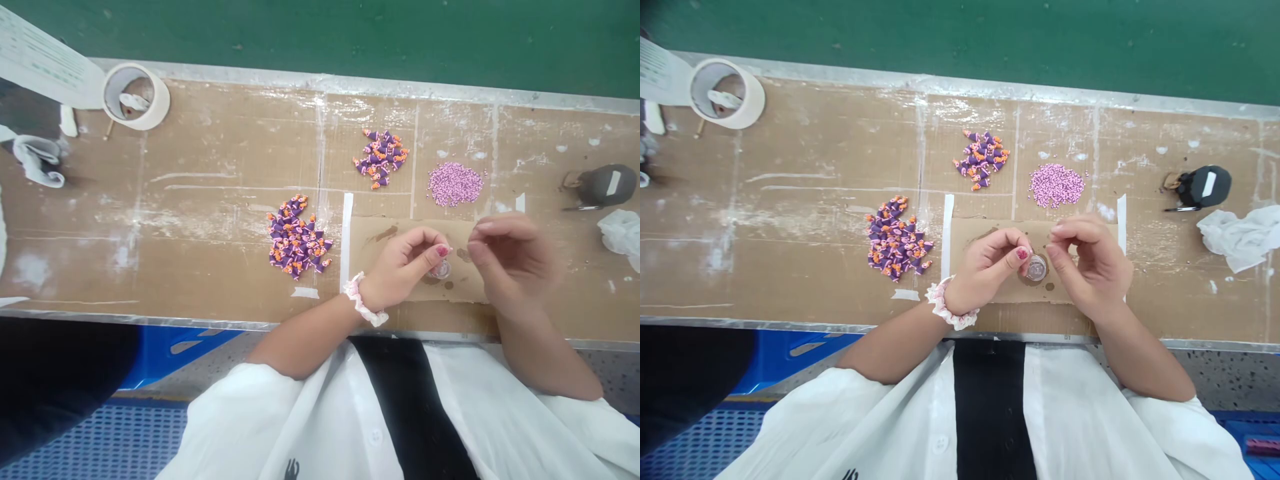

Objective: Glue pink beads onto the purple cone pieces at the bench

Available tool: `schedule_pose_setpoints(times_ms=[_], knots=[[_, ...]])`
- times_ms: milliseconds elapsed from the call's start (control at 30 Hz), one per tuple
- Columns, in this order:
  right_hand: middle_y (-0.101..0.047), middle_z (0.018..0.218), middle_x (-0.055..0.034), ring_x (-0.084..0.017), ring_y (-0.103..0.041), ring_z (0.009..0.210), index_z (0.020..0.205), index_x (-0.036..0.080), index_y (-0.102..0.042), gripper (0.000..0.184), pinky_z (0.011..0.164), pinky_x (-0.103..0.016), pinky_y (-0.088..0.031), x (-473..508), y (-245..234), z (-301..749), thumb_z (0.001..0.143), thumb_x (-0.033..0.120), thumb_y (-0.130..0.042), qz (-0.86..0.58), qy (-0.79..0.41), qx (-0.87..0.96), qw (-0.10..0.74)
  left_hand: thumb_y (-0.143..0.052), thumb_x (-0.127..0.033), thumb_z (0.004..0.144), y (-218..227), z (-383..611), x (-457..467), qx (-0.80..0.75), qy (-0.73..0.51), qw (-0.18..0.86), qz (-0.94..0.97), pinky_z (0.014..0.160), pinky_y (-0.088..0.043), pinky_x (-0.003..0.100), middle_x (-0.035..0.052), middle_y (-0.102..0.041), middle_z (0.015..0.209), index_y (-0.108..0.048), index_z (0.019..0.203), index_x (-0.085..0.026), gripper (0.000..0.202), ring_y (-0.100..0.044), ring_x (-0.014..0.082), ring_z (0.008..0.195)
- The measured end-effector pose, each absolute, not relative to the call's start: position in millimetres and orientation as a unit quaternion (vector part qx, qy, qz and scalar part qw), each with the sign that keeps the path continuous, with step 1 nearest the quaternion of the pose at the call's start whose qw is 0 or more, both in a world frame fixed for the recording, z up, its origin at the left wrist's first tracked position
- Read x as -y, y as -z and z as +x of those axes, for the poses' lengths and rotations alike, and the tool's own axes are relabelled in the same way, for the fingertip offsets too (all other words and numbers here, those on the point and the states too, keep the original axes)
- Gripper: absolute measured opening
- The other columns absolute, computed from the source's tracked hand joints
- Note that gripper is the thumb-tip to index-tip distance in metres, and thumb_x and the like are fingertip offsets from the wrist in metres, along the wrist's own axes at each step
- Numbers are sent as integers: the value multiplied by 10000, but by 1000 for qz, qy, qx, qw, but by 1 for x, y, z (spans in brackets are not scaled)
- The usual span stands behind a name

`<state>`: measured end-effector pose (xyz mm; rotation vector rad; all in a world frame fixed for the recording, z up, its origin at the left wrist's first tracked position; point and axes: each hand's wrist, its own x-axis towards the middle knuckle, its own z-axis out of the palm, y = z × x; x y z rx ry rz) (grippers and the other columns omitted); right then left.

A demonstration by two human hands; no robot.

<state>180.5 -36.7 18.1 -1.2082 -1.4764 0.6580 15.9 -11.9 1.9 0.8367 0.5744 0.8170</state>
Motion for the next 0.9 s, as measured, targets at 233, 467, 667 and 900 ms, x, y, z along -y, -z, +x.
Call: schedule_pose_setpoints(times_ms=[233, 467, 667, 900], knots=[[-652, 860, -25, -179, -615, 753, 1024, 282, -634, 281, 635, -343, -524, 43, -21, 176, 816, 93, -656, -502, -289, 659, 481, -584, -411, 893, -1, 15, 13, -308, -396, 713, 490, 653, -460, 207, 5, -576, 754, -576, 814, -159, 264, -548, 78, 684], [-620, 798, -8, -157, -589, 714, 1092, 282, -618, 348, 600, -311, -505, 41, -24, 178, 818, 67, -639, -483, -332, 664, 464, -571, -312, 911, -1, 13, 12, -328, -438, 544, 637, 712, -461, 229, 18, -622, 762, -592, 785, -163, 196, -551, 100, 721], [-612, 798, -4, -153, -588, 718, 1104, 283, -623, 358, 609, -304, -493, 41, -24, 180, 817, 69, -636, -484, -353, 660, 453, -563, -262, 914, 1, 11, 11, -310, -443, 478, 692, 729, -471, 231, 21, -642, 759, -596, 805, -162, 152, -582, 107, 737], [-580, 761, 9, -133, -567, 671, 1086, 282, -642, 356, 592, -283, -497, 39, -28, 181, 803, 66, -637, -459, -429, 623, 465, -538, -294, 924, 2, 11, 11, -304, -424, 461, 718, 731, -477, 234, 21, -668, 785, -593, 806, -182, 172, -611, 115, 763]])
